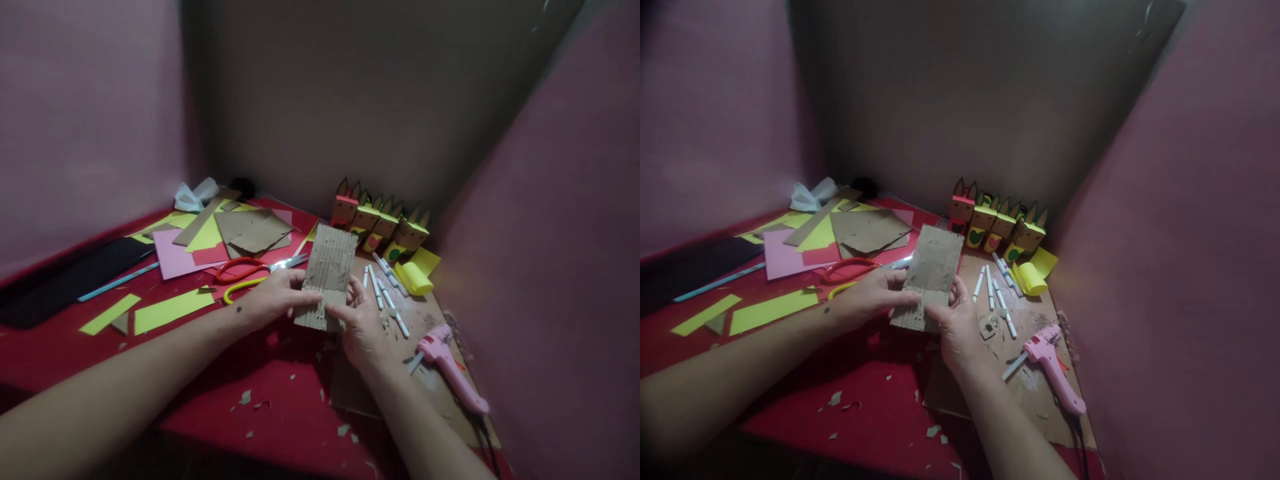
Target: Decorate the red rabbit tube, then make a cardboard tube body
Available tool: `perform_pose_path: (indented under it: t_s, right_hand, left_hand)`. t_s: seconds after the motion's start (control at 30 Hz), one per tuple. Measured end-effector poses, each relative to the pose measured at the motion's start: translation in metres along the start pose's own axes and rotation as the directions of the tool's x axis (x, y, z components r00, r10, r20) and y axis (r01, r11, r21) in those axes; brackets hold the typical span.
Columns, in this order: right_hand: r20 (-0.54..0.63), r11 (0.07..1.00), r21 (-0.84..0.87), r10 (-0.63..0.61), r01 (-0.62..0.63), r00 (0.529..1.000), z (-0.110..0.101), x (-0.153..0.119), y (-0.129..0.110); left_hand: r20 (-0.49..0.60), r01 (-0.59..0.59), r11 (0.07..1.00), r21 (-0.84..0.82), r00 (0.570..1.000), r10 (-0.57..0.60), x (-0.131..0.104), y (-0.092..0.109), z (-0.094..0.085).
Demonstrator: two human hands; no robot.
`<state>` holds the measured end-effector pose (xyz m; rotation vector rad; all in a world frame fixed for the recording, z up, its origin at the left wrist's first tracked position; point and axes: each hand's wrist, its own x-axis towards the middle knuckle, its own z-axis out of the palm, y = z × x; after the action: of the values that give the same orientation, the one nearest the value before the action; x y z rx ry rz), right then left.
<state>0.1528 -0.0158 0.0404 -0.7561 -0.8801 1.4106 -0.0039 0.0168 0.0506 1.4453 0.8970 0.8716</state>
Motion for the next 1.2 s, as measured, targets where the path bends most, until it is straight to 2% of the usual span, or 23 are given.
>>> perform_pose_path:
  t_s: [0.07,0.13,0.23,0.4,0.47,0.63,0.73,0.8,0.93,1.0,1.1,1.2]
  right_hand:
    - [0.042,0.997,-0.039,0.073,-0.071,0.996,0.001,-0.003,0.002]
    - [0.075,0.989,-0.081,0.128,-0.122,0.989,0.002,-0.006,0.004]
    - [0.083,0.987,-0.105,0.129,-0.12,0.988,0.003,-0.008,0.007]
    - [0.02,0.981,-0.153,0.121,-0.116,0.993,0.005,-0.009,0.011]
    - [0.019,0.986,-0.134,0.106,-0.103,0.994,0.004,-0.008,0.01]
    - [0.094,0.99,0.012,0.138,-0.139,0.986,0.0,-0.005,0.006]
    - [0.148,0.99,0.031,0.13,-0.137,0.98,0.0,-0.005,0.008]
    - [0.106,0.992,0.035,0.12,-0.124,0.987,0.002,-0.005,0.012]
    - [0.009,0.99,0.045,0.134,-0.135,0.991,0.004,-0.005,0.017]
    - [0.054,0.986,0.051,0.158,-0.161,0.986,0.003,-0.004,0.013]
    - [0.175,0.978,0.056,0.19,-0.202,0.966,0.0,-0.003,0.002]
    - [0.188,0.967,-0.074,0.253,-0.243,0.949,-0.004,-0.003,-0.004]
  left_hand:
    - [0.035,0.039,0.997,-0.062,0.999,-0.037,0.0,-0.002,0.002]
    - [0.004,0.051,0.996,-0.078,0.999,-0.051,-0.001,-0.003,0.004]
    - [-0.026,0.044,0.998,0.037,0.999,-0.043,-0.001,-0.005,0.006]
    - [-0.133,-0.029,0.985,0.172,0.99,0.053,-0.002,-0.012,0.01]
    - [-0.111,-0.017,0.992,0.126,0.993,0.031,-0.001,-0.012,0.009]
    - [0.023,0.052,0.983,-0.174,0.999,-0.049,0.0,-0.002,0.002]
    - [0.105,0.126,0.979,-0.158,0.988,-0.11,-0.001,0.0,0.0]
    - [0.094,0.113,0.987,-0.116,0.99,-0.103,-0.002,-0.003,0.001]
    - [-0.031,-0.021,1.0,-0.011,0.999,0.02,-0.002,-0.007,0.004]
    - [-0.033,-0.006,1.0,-0.029,0.999,0.005,0.0,-0.007,0.005]
    - [-0.01,0.05,0.982,-0.18,0.999,-0.052,0.003,-0.003,0.002]
    - [-0.009,0.07,0.966,-0.25,0.997,-0.075,0.003,0.0,-0.002]
